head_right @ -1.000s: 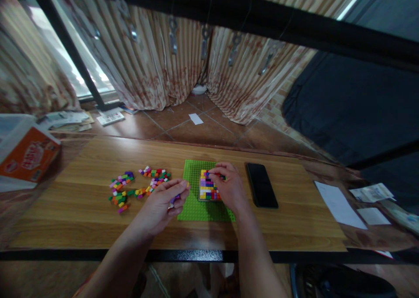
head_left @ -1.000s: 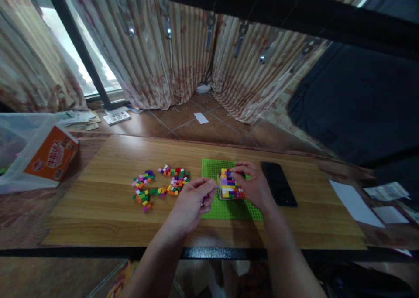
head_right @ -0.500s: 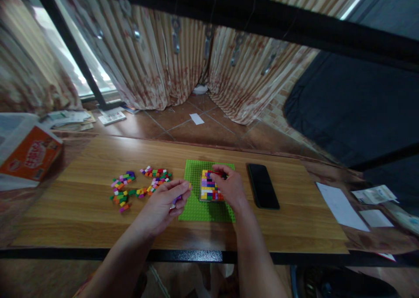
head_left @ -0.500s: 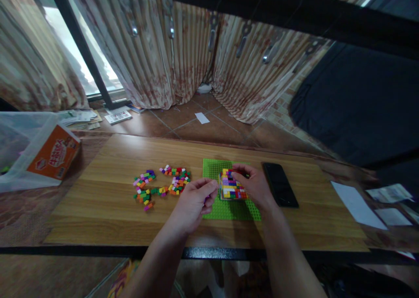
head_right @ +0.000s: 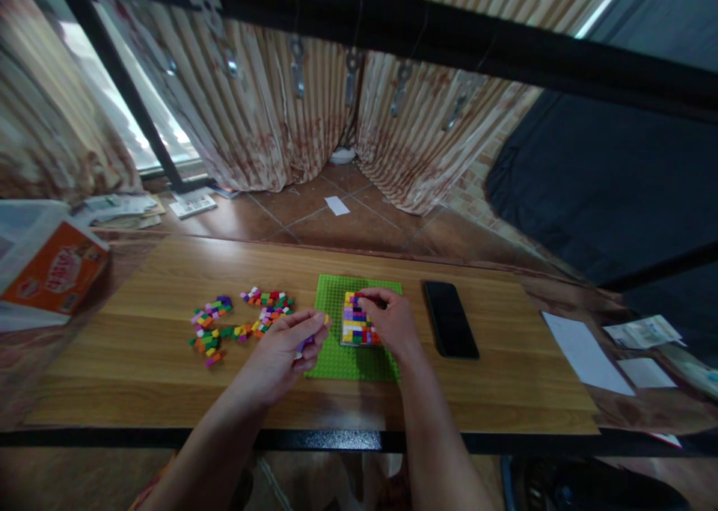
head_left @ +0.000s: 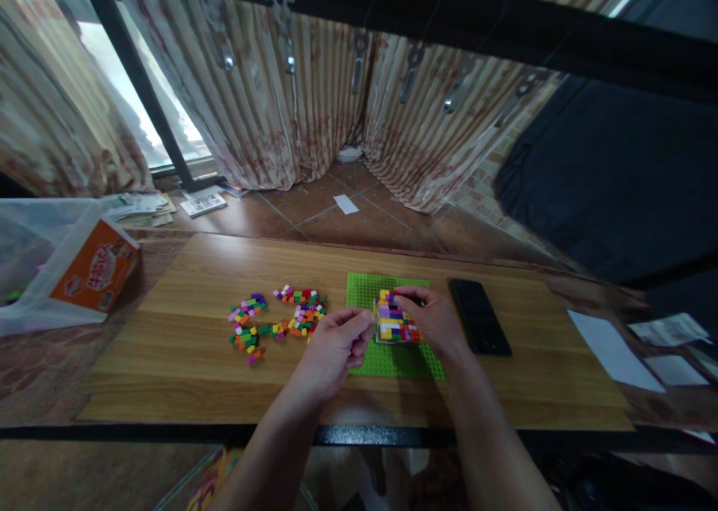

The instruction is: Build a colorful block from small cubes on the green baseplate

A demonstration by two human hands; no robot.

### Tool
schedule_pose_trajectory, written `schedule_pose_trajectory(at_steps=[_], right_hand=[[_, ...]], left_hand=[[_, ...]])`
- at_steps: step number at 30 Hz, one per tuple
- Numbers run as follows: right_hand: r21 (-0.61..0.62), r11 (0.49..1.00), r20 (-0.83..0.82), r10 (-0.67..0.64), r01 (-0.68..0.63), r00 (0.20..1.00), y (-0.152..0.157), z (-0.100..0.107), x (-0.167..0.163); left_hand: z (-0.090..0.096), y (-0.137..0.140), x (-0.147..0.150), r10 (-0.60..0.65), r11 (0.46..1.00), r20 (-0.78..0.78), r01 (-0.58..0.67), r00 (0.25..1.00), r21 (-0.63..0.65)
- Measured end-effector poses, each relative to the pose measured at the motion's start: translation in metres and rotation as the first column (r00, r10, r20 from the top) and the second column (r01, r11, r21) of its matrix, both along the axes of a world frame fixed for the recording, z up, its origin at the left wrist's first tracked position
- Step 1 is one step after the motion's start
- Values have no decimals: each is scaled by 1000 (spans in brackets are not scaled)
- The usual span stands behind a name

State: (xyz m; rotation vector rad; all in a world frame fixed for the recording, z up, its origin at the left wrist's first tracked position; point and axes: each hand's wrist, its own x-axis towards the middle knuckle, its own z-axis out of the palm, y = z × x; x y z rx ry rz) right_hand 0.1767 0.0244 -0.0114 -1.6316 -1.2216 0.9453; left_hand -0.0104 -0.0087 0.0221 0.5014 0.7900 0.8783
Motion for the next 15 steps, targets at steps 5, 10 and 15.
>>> schedule_pose_trajectory(at_steps=[5,10,15], right_hand=[[333,943,270,-104,9,957,-12,21,-2],[376,865,281,234,-331,931,-28,44,-21],[370,819,365,307,-439,879,-31,42,-34]], left_hand=[[2,1,-1,32,999,12,-31,999,-24],[3,2,-1,41,999,14,-41,999,-25],[2,1,-1,23,1000,-2,-23,1000,4]])
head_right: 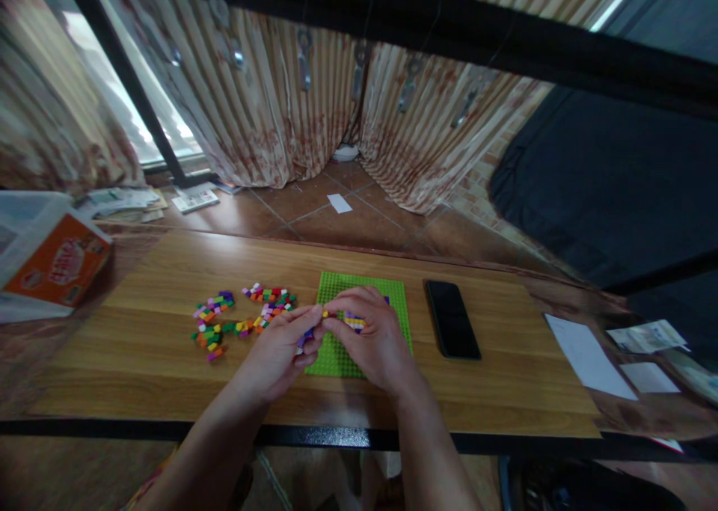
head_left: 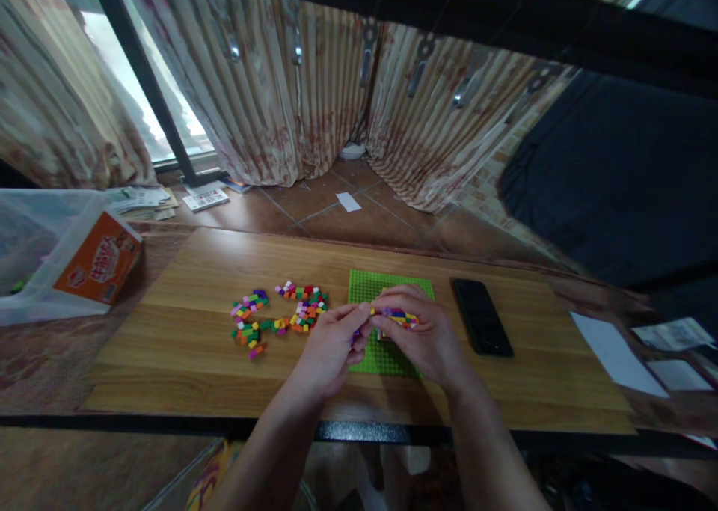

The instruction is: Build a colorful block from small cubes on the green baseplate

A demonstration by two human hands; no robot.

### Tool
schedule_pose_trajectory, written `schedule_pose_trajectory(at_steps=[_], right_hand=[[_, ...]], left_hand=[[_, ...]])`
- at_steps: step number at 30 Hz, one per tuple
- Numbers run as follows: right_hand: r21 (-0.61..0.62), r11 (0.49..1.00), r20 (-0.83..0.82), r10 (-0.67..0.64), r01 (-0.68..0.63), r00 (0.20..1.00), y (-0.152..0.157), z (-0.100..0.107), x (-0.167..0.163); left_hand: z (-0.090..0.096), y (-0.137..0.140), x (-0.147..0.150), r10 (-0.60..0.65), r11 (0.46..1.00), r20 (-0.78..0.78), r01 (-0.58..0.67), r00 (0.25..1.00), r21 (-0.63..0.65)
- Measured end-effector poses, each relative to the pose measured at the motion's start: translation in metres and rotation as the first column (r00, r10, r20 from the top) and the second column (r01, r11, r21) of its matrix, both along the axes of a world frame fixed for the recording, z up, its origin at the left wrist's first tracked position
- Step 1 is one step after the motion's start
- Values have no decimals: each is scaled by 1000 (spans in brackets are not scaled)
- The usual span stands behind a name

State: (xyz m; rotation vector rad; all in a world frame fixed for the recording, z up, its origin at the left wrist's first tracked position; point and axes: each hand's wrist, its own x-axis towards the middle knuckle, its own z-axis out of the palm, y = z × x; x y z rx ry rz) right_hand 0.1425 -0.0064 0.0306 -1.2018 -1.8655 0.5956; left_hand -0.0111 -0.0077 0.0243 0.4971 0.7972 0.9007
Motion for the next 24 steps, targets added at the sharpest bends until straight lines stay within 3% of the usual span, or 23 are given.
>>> schedule_pose_trajectory(at_steps=[6,9,12,14,18,24], right_hand=[[28,999,-6,-44,45,999,2,-1,4],[-23,980,-73,-198,197,978,7,-5,20],[-103,926,-115,-373,362,921,14,-17,42],[-170,898,-111,-427,406,897,19,-26,54],[-188,884,-54,-445,429,894,26,-38,60],[-153,899,12,-413,410,910,30,-36,48]], left_hand=[[0,-1,1,-23,1000,-16,23,1000,4],[0,-1,0,1,1000,-15,-1,1000,-8],[0,-1,-2,28,1000,-19,-28,999,-10],[0,0,-2,38,999,-20,-38,999,-12],[0,0,-2,39,999,-18,-39,999,-14],[1,0,-2,48,999,-39,-48,998,-13]])
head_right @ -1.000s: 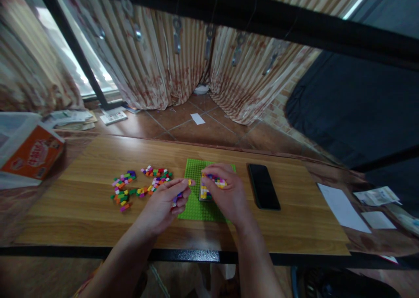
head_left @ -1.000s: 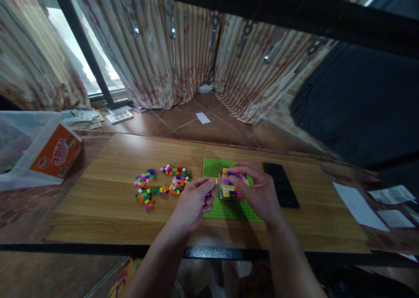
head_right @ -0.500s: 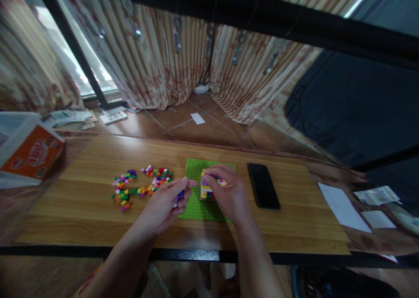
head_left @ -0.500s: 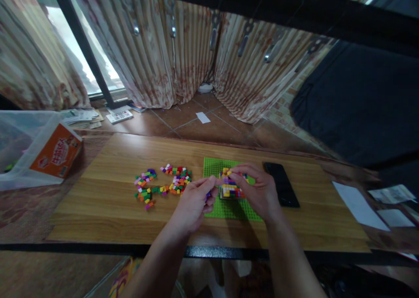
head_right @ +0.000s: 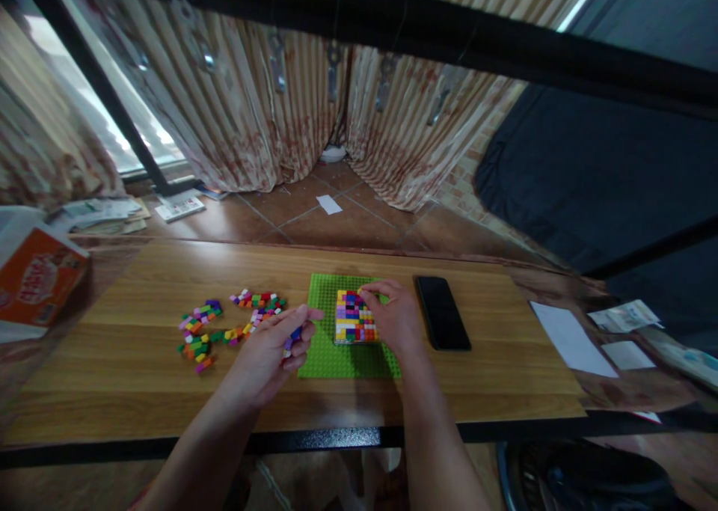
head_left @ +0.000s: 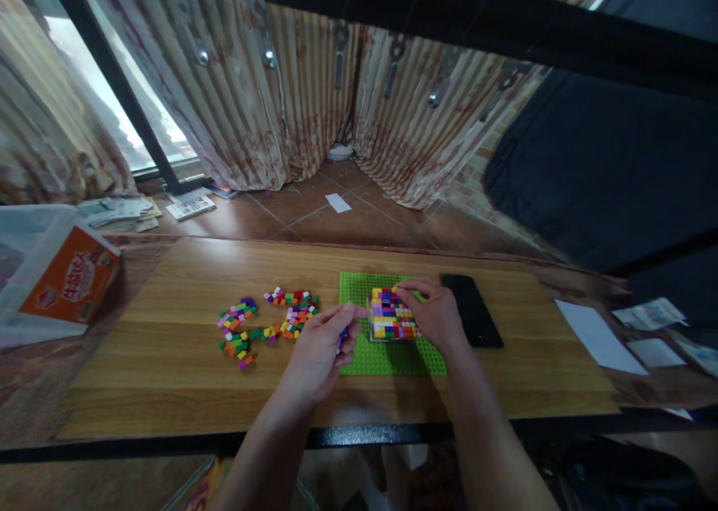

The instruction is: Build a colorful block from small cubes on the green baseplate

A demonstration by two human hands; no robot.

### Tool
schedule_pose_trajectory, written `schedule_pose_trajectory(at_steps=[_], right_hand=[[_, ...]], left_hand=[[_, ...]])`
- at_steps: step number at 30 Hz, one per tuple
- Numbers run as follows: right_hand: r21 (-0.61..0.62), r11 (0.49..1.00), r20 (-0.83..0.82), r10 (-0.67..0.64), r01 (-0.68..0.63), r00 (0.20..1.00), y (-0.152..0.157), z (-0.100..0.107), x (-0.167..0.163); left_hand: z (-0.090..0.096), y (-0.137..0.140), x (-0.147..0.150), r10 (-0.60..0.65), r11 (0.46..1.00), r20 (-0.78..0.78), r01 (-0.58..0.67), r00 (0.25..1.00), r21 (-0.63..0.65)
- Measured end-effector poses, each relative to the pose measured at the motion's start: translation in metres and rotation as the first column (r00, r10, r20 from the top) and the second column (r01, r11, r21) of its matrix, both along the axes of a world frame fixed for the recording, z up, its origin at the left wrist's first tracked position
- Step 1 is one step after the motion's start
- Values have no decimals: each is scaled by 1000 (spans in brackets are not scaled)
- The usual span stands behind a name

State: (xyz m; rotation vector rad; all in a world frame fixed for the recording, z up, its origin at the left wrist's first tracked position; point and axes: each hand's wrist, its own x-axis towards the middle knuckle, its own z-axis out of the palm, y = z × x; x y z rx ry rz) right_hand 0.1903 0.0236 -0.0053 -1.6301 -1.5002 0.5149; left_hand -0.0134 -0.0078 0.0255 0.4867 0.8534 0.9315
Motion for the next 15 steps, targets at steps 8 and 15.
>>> schedule_pose_trajectory(at_steps=[8,15], right_hand=[[6,999,55,44,-45,998,0,2,-4],[-48,999,-37,15,-17,999,3,-4,-2]], left_hand=[[0,0,-1,12,1000,3,-12,1000,-5],[-1,0,-1,13,1000,0,-13,1000,-5]])
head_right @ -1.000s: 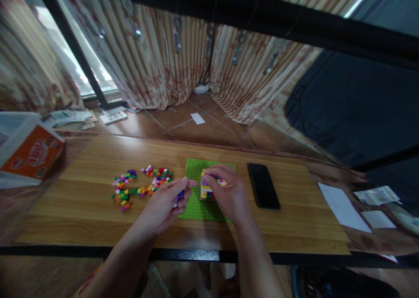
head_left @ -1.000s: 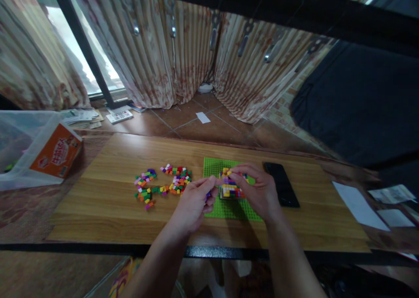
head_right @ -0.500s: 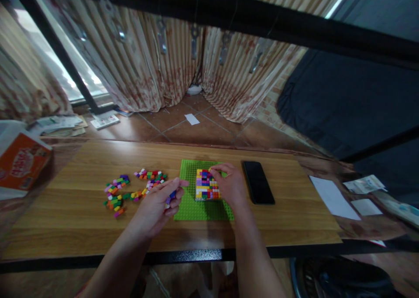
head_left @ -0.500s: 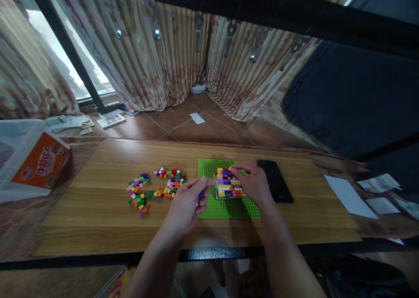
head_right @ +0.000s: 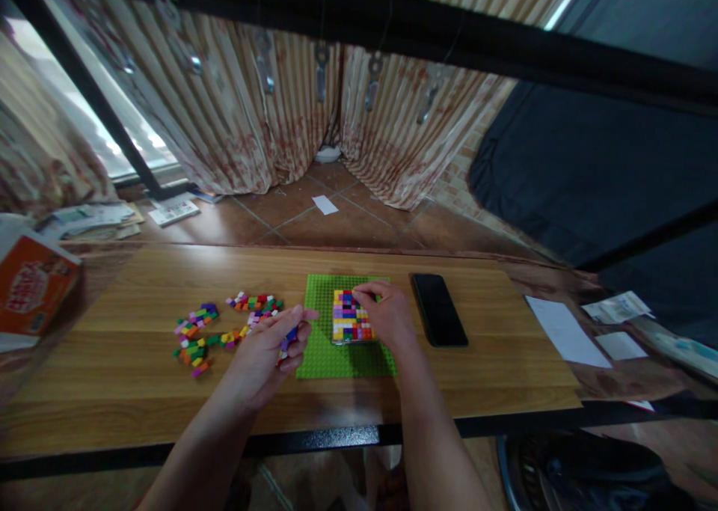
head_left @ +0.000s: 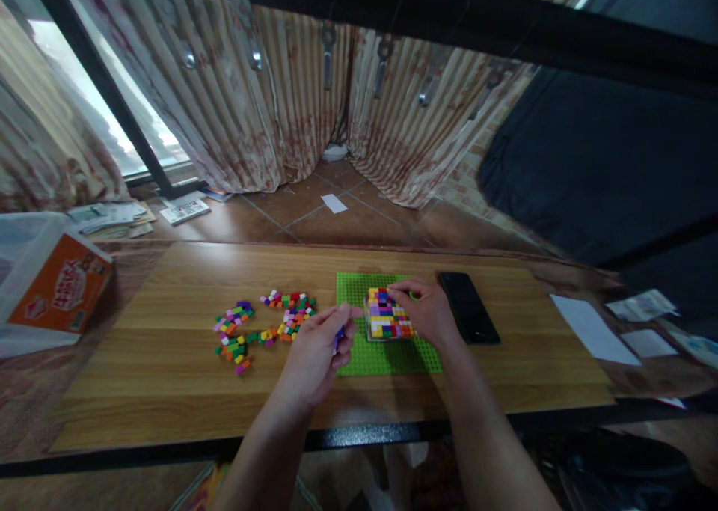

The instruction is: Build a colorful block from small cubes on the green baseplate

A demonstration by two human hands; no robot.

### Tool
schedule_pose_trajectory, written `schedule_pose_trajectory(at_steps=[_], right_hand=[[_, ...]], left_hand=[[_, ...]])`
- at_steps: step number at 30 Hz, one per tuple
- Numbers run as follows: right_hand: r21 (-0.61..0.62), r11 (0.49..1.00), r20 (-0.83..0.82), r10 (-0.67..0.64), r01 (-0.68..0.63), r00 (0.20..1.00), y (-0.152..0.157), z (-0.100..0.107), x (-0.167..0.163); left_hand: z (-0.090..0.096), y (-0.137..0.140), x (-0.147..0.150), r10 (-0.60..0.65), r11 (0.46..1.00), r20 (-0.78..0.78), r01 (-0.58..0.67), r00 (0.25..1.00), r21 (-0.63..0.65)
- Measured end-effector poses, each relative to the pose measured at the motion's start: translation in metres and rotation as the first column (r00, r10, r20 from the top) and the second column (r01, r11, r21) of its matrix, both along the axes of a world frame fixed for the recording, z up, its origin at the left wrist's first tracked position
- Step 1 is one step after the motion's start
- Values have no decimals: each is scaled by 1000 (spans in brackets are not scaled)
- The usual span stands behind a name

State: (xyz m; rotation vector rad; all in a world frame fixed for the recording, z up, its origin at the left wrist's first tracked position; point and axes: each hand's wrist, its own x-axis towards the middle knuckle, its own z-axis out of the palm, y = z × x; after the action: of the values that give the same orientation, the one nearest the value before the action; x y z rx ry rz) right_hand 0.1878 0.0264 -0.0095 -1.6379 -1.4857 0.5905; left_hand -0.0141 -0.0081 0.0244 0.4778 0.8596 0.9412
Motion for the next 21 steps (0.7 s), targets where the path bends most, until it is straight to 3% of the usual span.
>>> schedule_pose_trajectory(at_steps=[12,18,21], right_hand=[[-73,996,-15,46,-47,999,5,-1,4],[-60,998,-100,-6,0,995,1,-4,5],[52,996,-92,-65,70,994,-6,8,2]], left_hand=[[-3,1,2,-4,1000,41,5,999,-14],[2,5,0,131,968,337,-46,932,-248],[6,8,-1,259,936,444,-108,858,-336]])
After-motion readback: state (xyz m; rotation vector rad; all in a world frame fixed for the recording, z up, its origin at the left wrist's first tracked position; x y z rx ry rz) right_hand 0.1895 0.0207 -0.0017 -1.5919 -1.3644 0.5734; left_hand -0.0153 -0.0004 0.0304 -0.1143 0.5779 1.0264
